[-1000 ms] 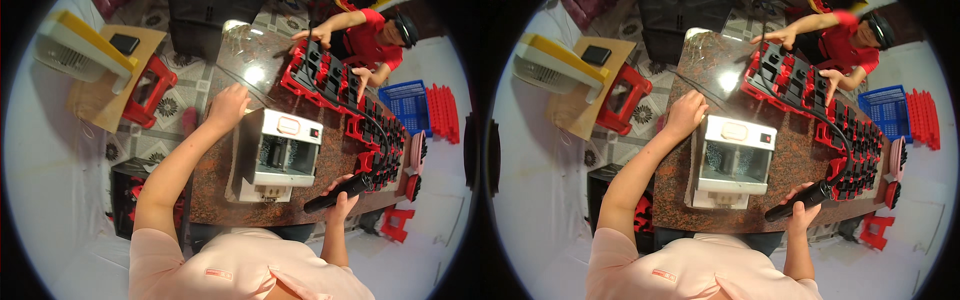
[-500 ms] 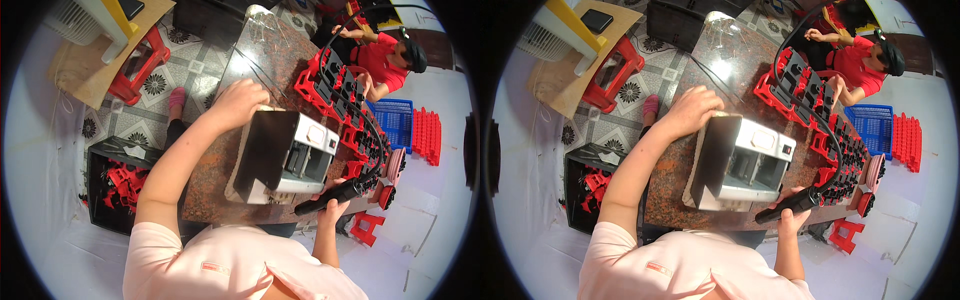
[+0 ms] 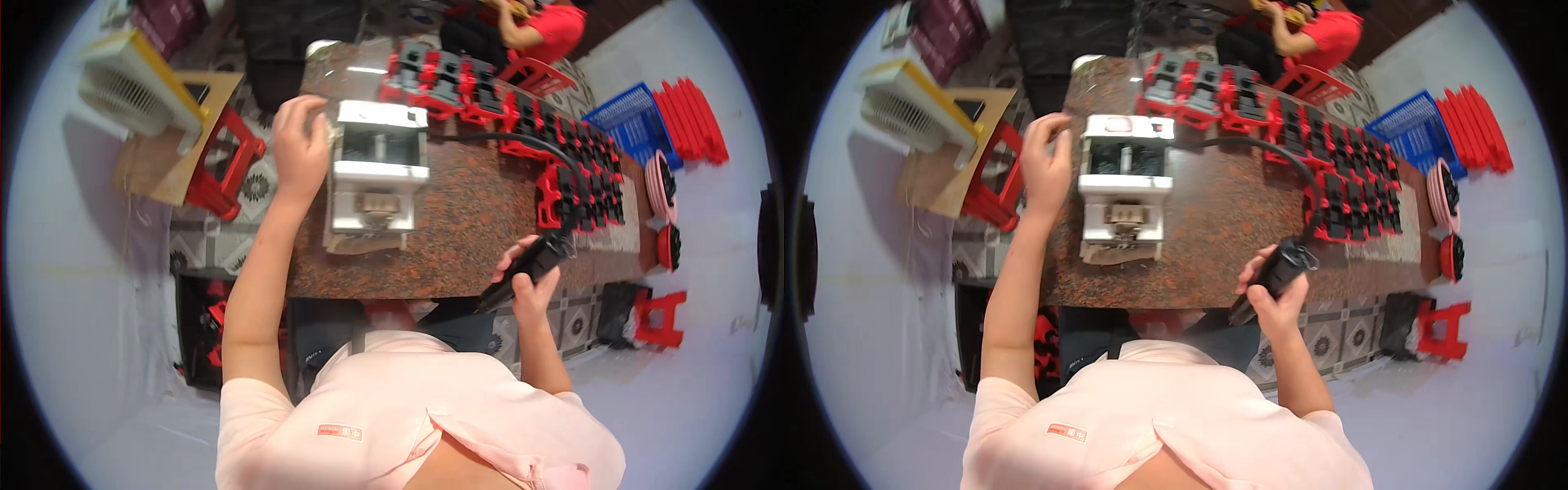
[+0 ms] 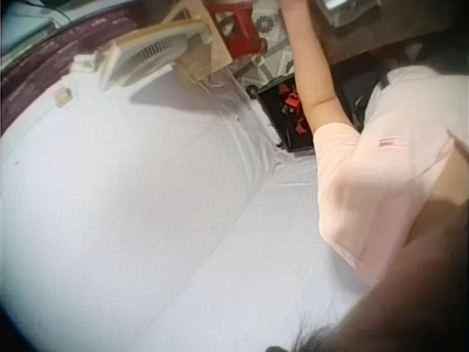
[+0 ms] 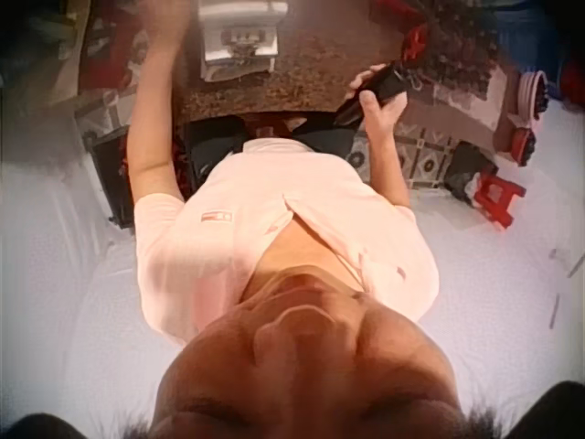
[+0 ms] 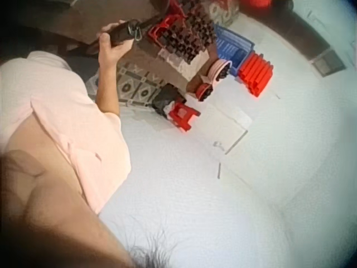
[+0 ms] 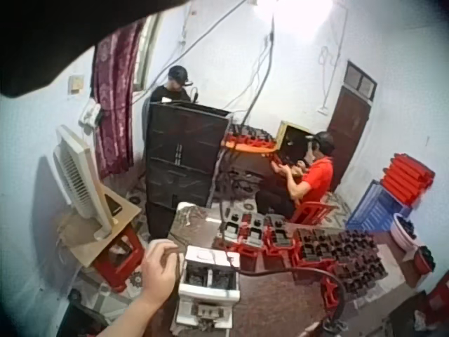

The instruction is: The person assembles battery pack casings by positioning parts and driving screws into them using an electric screwdriver.

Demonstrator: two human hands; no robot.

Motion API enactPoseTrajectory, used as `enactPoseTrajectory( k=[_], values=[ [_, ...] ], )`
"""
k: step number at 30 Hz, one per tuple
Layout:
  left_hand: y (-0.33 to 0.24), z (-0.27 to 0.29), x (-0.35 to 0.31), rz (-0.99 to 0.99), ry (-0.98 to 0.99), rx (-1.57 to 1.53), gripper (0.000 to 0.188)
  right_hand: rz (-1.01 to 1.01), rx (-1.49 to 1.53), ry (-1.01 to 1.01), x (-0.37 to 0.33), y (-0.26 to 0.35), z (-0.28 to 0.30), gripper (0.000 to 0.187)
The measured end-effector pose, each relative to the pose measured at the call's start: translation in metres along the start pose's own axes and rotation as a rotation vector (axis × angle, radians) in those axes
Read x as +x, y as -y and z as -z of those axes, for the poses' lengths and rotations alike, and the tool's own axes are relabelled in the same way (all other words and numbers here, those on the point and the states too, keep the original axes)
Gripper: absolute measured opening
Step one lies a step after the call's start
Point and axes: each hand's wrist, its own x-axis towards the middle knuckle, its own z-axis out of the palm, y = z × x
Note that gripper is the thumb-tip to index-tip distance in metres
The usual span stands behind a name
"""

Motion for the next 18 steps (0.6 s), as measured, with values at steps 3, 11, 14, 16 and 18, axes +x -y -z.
enactPoseTrajectory(
  k=[3,11,14,16,18],
  values=[
    [-0.085,-0.022,-0.001,-0.134,0.139,-0.138,0.019,0.034,-0.017,0.0,-0.017,0.003,0.037,0.052],
    [-0.198,-0.228,-0.12,-0.528,0.917,-0.375,0.021,0.405,0.184,-0.347,-0.061,0.043,0.128,0.063],
    [-0.246,-0.314,-0.136,-0.624,0.839,-0.358,0.031,0.447,0.129,-0.468,-0.083,0.056,0.158,0.066],
    [-0.267,-0.362,-0.149,-0.584,0.751,-0.207,0.043,0.465,0.077,-0.5,-0.096,0.062,0.172,0.067],
    [-0.273,-0.395,-0.164,-0.617,0.755,-0.093,0.05,0.421,0.06,-0.567,-0.103,0.06,0.179,0.069]
  ],
)
